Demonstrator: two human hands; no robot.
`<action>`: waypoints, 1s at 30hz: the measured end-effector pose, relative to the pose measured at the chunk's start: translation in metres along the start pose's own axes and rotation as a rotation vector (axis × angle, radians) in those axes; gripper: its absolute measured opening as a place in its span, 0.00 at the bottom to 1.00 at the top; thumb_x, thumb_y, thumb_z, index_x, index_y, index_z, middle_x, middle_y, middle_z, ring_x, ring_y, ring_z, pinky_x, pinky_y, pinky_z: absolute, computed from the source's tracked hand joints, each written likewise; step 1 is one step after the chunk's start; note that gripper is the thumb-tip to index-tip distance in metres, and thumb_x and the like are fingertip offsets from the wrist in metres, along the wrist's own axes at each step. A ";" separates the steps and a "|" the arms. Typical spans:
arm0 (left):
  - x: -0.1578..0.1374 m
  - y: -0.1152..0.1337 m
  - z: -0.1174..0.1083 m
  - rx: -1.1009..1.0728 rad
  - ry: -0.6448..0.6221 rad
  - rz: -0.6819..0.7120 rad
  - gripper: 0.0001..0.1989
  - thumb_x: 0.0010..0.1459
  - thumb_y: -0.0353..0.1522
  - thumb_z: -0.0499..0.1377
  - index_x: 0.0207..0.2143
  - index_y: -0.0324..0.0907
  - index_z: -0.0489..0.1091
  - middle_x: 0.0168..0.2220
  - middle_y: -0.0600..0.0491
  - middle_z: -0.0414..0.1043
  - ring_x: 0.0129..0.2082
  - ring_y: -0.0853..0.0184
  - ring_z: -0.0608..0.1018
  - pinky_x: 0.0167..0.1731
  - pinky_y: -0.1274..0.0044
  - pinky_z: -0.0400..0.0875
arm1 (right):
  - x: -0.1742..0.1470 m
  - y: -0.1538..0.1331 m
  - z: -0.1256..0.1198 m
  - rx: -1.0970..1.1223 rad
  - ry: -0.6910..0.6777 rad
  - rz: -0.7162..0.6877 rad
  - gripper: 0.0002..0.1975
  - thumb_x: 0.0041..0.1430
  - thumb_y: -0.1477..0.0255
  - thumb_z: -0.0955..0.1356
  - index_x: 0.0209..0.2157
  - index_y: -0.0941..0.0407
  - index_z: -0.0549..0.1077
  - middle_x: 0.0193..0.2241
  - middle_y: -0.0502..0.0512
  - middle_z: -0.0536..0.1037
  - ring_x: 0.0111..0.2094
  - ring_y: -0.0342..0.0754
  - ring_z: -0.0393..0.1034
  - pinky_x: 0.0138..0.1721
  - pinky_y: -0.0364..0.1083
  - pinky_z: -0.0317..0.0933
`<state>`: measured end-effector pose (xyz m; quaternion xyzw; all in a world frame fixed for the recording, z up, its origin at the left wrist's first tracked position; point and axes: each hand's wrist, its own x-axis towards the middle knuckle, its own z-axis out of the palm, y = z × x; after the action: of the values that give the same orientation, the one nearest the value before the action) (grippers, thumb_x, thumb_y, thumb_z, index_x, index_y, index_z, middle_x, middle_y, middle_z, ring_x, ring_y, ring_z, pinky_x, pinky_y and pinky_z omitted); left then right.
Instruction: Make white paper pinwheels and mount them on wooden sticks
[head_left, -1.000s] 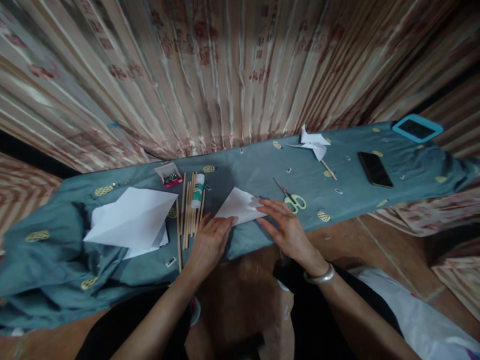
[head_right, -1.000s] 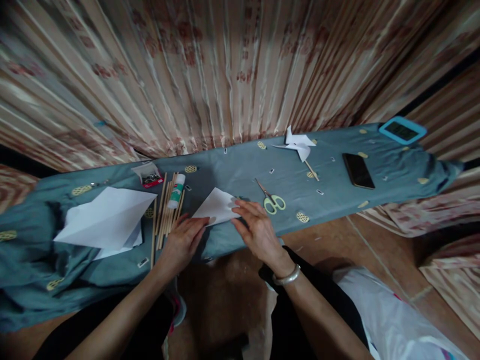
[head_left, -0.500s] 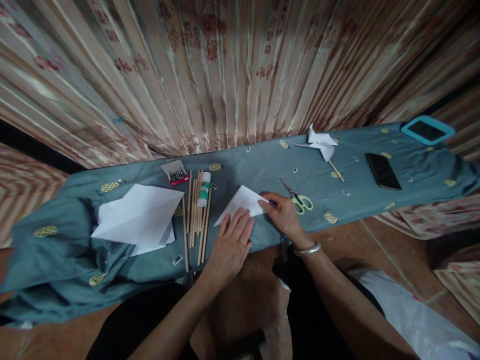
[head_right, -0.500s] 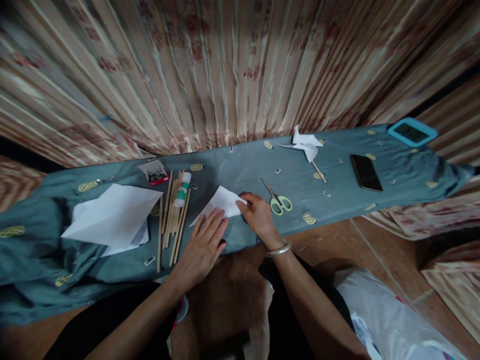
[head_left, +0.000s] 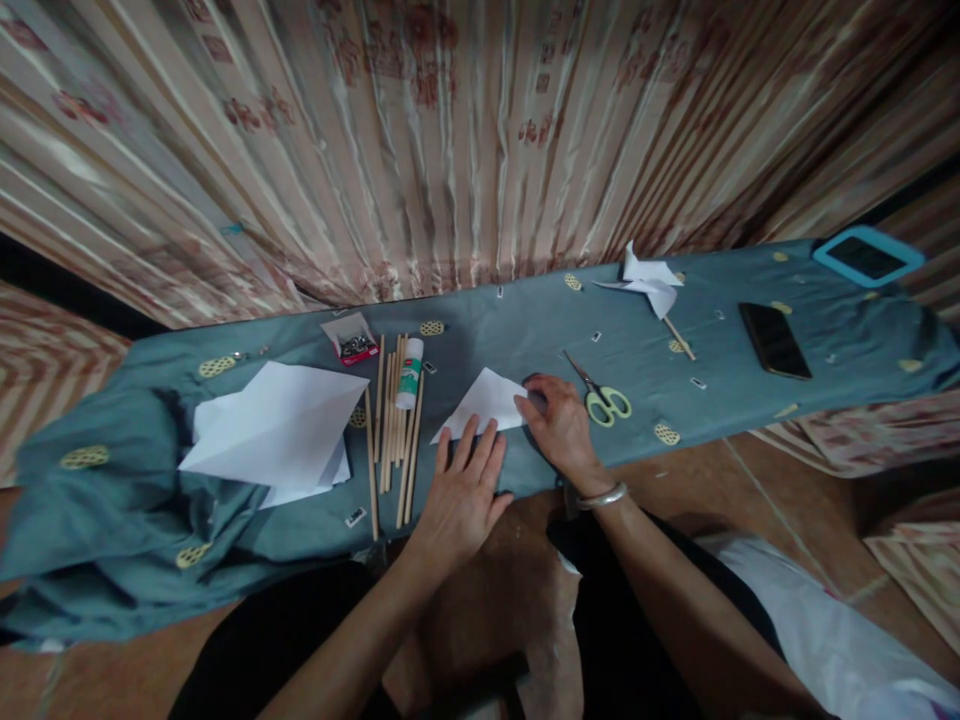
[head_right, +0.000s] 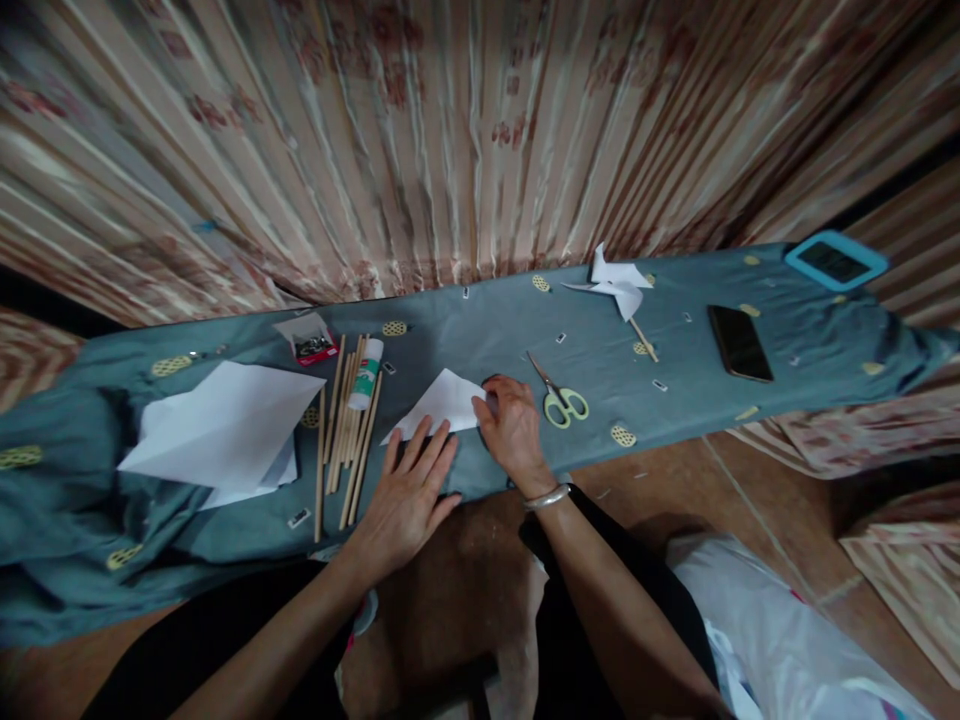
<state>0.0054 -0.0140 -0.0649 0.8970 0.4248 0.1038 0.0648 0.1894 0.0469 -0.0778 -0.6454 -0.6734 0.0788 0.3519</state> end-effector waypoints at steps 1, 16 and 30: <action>0.000 0.000 0.000 0.001 -0.001 -0.003 0.28 0.62 0.39 0.53 0.61 0.35 0.56 0.65 0.41 0.54 0.67 0.49 0.51 0.61 0.50 0.48 | 0.000 0.000 0.000 -0.007 0.001 -0.010 0.11 0.59 0.67 0.65 0.39 0.58 0.74 0.40 0.62 0.78 0.43 0.57 0.70 0.49 0.55 0.61; -0.001 -0.002 0.005 0.002 -0.030 -0.002 0.30 0.62 0.43 0.52 0.62 0.36 0.56 0.65 0.42 0.54 0.66 0.49 0.52 0.61 0.50 0.48 | -0.006 -0.001 -0.005 -0.074 -0.015 -0.081 0.15 0.62 0.66 0.62 0.44 0.61 0.72 0.44 0.65 0.76 0.47 0.57 0.68 0.52 0.55 0.59; 0.003 0.001 -0.002 0.033 -0.057 0.000 0.30 0.61 0.40 0.54 0.61 0.34 0.58 0.65 0.41 0.55 0.66 0.47 0.54 0.61 0.50 0.49 | -0.031 -0.005 -0.012 -0.229 -0.060 -0.085 0.25 0.63 0.65 0.60 0.59 0.61 0.59 0.62 0.70 0.59 0.64 0.57 0.50 0.60 0.59 0.45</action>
<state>0.0075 -0.0123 -0.0626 0.9004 0.4246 0.0712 0.0619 0.1901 0.0136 -0.0778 -0.6495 -0.7150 0.0055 0.2586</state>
